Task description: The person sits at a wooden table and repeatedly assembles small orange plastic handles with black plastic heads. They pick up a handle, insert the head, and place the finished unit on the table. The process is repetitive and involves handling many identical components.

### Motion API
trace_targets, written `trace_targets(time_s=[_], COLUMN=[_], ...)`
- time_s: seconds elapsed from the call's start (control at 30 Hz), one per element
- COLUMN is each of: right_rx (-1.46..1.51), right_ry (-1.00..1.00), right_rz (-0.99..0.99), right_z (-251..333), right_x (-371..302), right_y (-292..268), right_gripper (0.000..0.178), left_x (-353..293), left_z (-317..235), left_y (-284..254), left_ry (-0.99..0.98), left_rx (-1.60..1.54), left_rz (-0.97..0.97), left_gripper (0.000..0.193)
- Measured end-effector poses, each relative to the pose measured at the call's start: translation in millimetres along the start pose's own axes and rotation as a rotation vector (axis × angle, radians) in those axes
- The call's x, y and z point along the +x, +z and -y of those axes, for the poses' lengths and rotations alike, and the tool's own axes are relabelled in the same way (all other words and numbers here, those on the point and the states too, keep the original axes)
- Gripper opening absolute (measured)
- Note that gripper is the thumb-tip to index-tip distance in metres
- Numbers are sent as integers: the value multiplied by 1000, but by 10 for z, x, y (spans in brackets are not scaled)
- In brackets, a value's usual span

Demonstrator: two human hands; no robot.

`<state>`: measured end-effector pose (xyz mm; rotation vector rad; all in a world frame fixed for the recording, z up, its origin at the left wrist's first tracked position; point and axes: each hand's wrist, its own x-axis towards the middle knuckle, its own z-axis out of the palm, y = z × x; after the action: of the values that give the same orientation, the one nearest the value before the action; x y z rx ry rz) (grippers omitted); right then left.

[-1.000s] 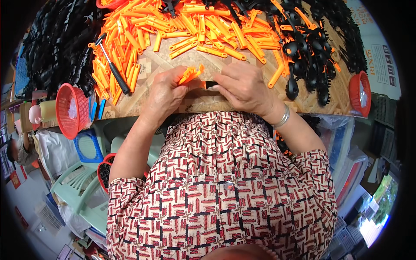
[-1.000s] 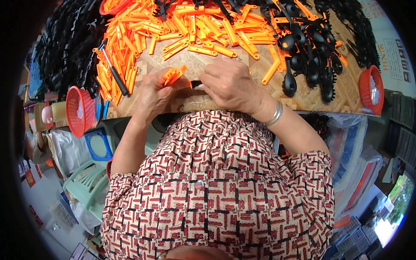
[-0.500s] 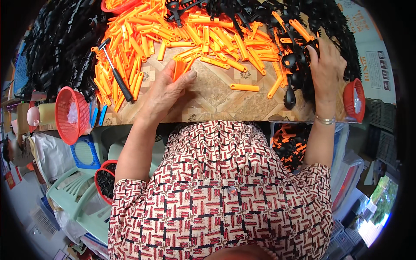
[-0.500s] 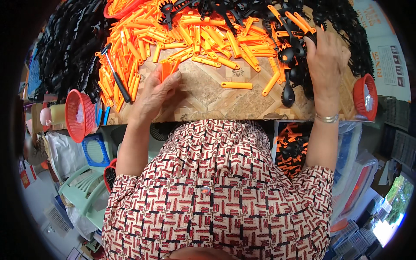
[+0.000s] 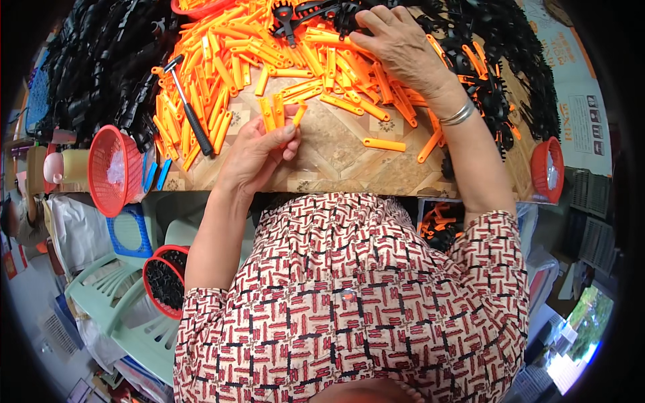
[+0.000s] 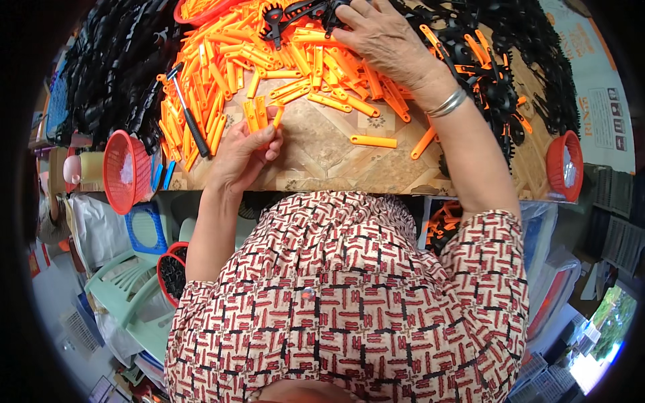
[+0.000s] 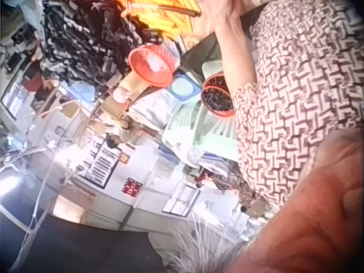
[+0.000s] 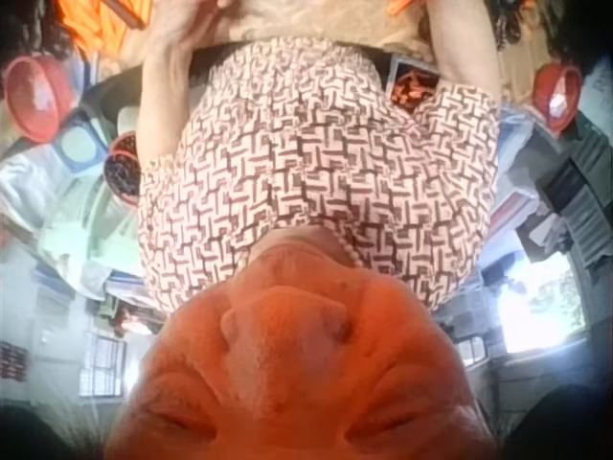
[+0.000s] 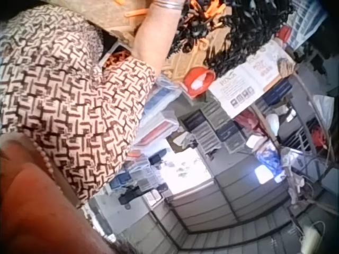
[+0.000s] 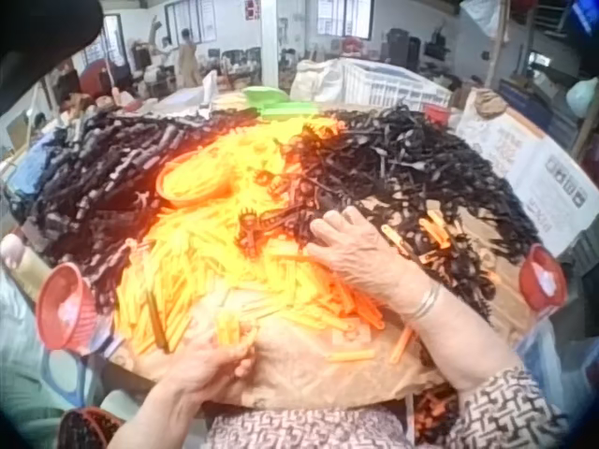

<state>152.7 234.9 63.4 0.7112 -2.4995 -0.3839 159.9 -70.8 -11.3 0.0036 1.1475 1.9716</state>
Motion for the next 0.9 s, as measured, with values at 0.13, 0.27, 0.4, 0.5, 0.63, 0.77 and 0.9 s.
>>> trace_targets(time_s=[0.13, 0.27, 0.4, 0.5, 0.63, 0.77, 0.9], right_rx=[-67, -215, -178, -152, 547, 973, 1488], right_ry=[-122, -242, -293, -291, 47, 305, 556], right_rz=[19, 11, 65, -78, -128, -134, -57], right_z=[-183, -257, -284, -136, 94, 487, 744], right_x=[-125, -128, -175, -140, -376, -408, -279], right_y=[86, 12, -146, -305, -120, -61, -40], right_gripper=[10, 9, 21, 17, 17, 18, 21], left_x=[56, 85, 65, 20, -20, -12, -9], left_z=[36, 32, 21, 30, -77, -40, -95], left_y=[40, 133, 93, 154, 235, 197, 72], left_ry=[-29, -4, 42, 137, 274, 559, 617], left_rx=[-12, 0, 151, 244, 507, 653, 641], left_rz=[3, 45, 55, -27, -51, -10, 16], left_gripper=[30, 25, 22, 21, 14, 15, 23])
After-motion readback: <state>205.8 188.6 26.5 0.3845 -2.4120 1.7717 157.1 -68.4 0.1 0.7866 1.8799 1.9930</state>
